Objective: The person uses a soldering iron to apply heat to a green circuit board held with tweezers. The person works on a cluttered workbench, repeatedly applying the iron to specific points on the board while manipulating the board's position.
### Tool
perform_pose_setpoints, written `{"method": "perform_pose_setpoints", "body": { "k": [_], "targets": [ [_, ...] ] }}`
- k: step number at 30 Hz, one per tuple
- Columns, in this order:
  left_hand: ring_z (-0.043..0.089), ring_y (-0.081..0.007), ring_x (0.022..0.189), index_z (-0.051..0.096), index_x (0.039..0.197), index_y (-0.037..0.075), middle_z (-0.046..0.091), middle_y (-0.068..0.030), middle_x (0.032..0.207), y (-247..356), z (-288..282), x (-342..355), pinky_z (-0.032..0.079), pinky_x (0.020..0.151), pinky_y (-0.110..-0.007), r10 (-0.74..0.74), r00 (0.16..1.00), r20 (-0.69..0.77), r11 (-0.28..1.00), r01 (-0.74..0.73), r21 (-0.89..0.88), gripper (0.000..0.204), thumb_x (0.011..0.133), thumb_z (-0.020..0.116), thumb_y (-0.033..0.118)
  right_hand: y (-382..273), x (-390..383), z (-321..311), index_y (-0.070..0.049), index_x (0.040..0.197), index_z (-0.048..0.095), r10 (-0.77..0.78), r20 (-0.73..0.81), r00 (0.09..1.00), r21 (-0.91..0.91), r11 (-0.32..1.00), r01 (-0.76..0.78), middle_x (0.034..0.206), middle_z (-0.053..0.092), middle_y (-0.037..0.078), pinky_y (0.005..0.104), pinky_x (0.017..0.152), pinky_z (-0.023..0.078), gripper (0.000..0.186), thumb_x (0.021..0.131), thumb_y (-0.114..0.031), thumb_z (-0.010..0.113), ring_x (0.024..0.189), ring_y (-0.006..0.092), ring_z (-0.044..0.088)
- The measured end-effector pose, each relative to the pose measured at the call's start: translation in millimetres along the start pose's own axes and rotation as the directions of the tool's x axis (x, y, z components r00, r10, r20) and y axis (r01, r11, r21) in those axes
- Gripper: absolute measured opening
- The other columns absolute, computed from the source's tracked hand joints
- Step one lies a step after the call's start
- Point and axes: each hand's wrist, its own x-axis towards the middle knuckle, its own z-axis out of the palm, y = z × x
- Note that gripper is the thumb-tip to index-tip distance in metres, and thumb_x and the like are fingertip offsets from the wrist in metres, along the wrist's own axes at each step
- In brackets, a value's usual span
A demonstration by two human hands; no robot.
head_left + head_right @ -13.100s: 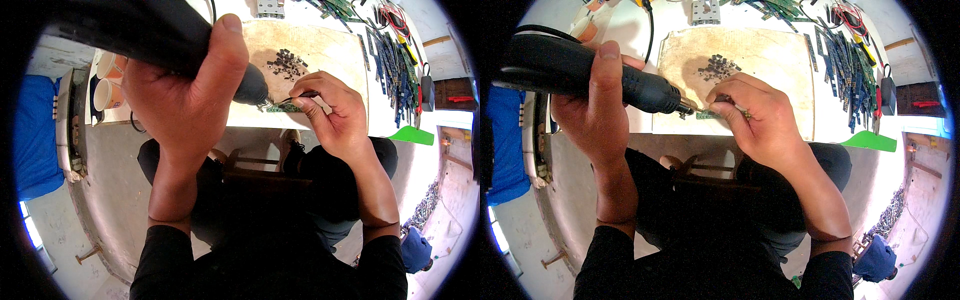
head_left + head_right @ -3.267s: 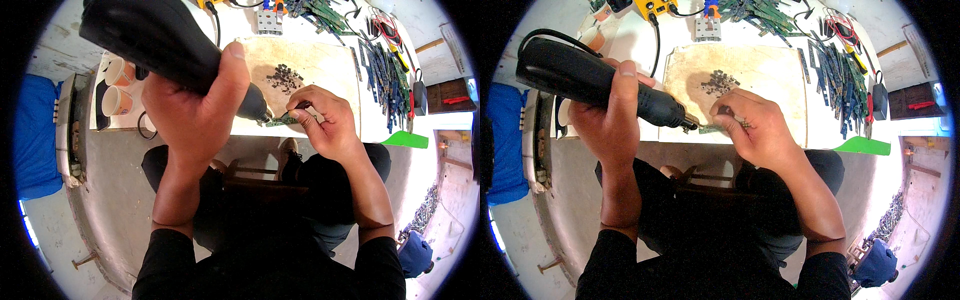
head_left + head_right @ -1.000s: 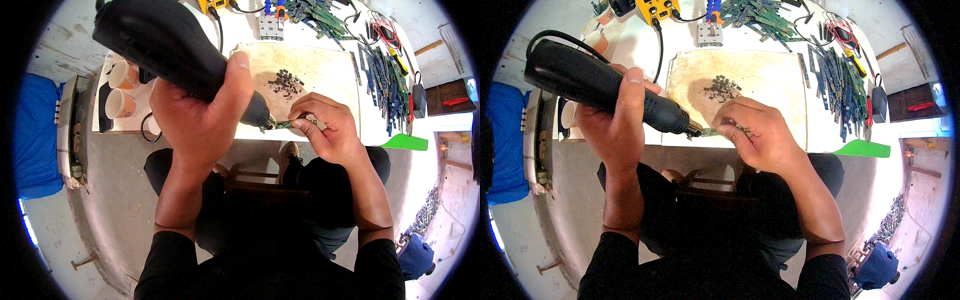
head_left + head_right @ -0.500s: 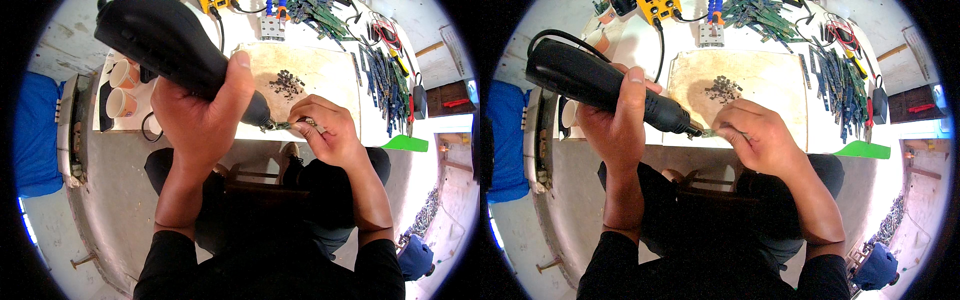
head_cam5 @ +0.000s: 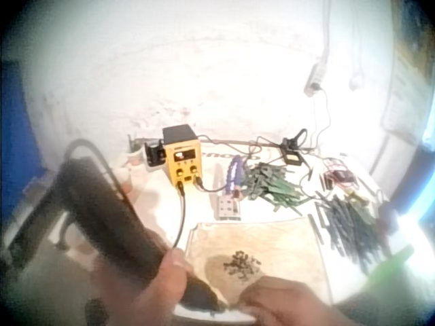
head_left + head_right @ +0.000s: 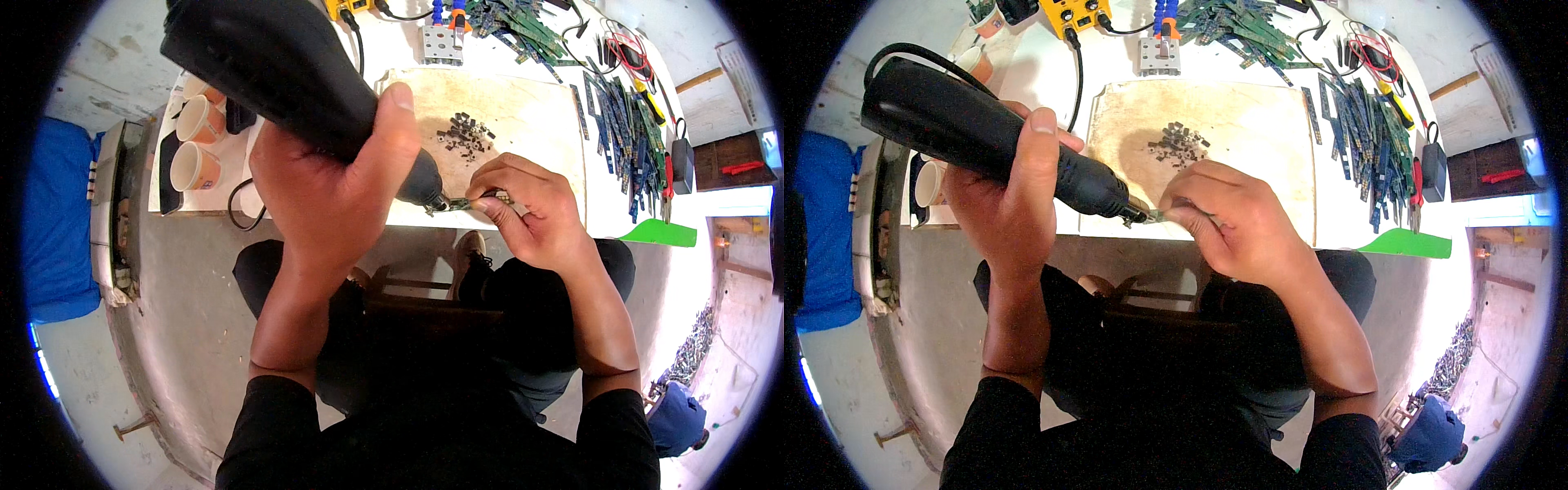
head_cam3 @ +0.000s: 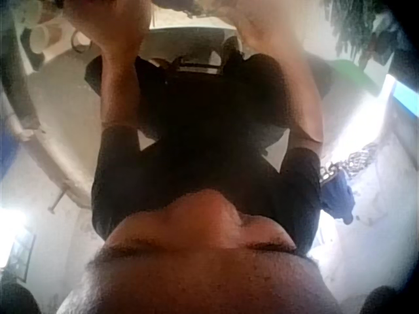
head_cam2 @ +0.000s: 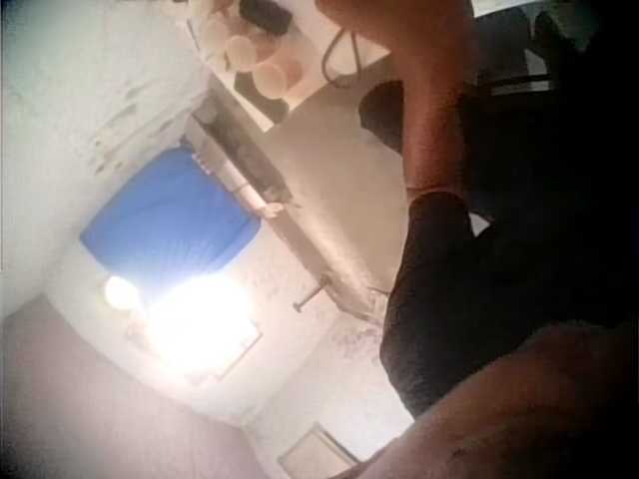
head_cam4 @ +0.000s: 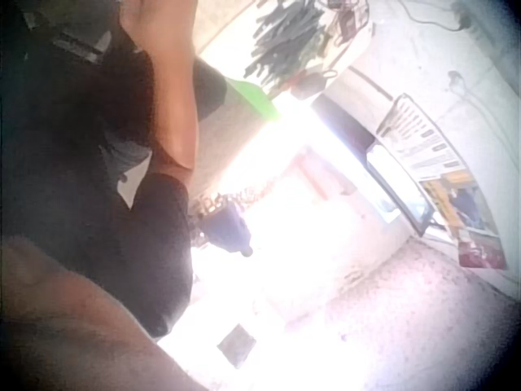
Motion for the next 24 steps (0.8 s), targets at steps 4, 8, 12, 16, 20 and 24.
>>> {"method": "perform_pose_setpoints", "body": {
  "k": [4, 8, 12, 16, 20, 24],
  "targets": [
    [0.076, -0.0173, 0.074, 0.068, 0.102, 0.001, 0.075, -0.0093, 0.078, -0.3, -1.7, 0.7, 0.06, 0.072, -0.029, 0.013, 1.0, 0.012, 1.0, -0.013, 0.019, 0.007, 0.099, 0.069, 0.007, -0.7, 0.0, 1.1, -0.002, 0.1, 0.069, 0.019, -0.016, 1.0, 0.036, 0.999, -0.018, 0.096, 0.07, 0.013, 0.0387, 0.08, 0.056, 0.012, 0.09, 0.005, 0.069, 0.089, 0.0348, 0.069],
    [0.077, -0.0174, 0.075, 0.068, 0.101, 0.001, 0.075, -0.0094, 0.079, -1.4, -1.6, 0.4, 0.061, 0.072, -0.029, 0.015, 1.0, 0.001, 1.0, -0.015, 0.003, 0.007, 0.099, 0.069, 0.008, 0.3, -1.1, 2.0, -0.002, 0.1, 0.069, 0.029, -0.018, 0.999, 0.053, 0.998, -0.028, 0.096, 0.07, 0.013, 0.0382, 0.08, 0.057, 0.012, 0.09, 0.005, 0.069, 0.089, 0.0342, 0.07],
    [0.077, -0.0175, 0.075, 0.068, 0.101, 0.0, 0.075, -0.0095, 0.079, -1.1, -2.1, 0.1, 0.061, 0.072, -0.029, 0.01, 1.0, -0.01, 1.0, -0.01, -0.008, 0.007, 0.098, 0.069, 0.007, 1.1, 0.4, 2.2, -0.002, 0.1, 0.069, -0.003, -0.02, 1.0, 0.039, 0.999, 0.004, 0.096, 0.07, 0.013, 0.0378, 0.08, 0.056, 0.012, 0.09, 0.005, 0.069, 0.088, 0.0338, 0.07],
    [0.076, -0.0171, 0.075, 0.067, 0.098, 0.001, 0.074, -0.0096, 0.078, 0.5, -1.2, -0.6, 0.06, 0.071, -0.029, -0.028, 0.999, -0.027, 0.999, 0.027, -0.03, 0.007, 0.098, 0.07, 0.007, 1.3, -0.6, 2.1, -0.001, 0.1, 0.069, 0.015, -0.011, 1.0, 0.03, 0.999, -0.015, 0.096, 0.07, 0.014, 0.0367, 0.079, 0.056, 0.011, 0.091, 0.005, 0.069, 0.088, 0.0321, 0.071],
    [0.076, -0.0164, 0.074, 0.068, 0.096, 0.001, 0.075, -0.0094, 0.077, -0.5, -1.3, 1.0, 0.06, 0.07, -0.028, 0.01, 1.0, -0.018, 1.0, -0.01, -0.014, 0.007, 0.098, 0.069, 0.008, 1.2, -0.9, 0.8, 0.001, 0.099, 0.07, 0.013, 0.001, 1.0, 0.018, 1.0, -0.013, 0.096, 0.072, 0.015, 0.0347, 0.078, 0.056, 0.009, 0.091, 0.004, 0.071, 0.089, 0.0288, 0.072],
    [0.076, -0.0159, 0.073, 0.069, 0.096, 0.001, 0.075, -0.0094, 0.077, 0.1, -2.4, 1.4, 0.06, 0.07, -0.028, 0.014, 1.0, -0.005, 1.0, -0.014, 0.014, 0.006, 0.098, 0.069, 0.007, -1.0, -0.9, -1.6, 0.001, 0.099, 0.07, 0.031, -0.023, 0.999, 0.012, 0.999, -0.031, 0.096, 0.072, 0.015, 0.0349, 0.079, 0.056, 0.009, 0.091, 0.004, 0.071, 0.089, 0.0281, 0.072]
  ]
}}
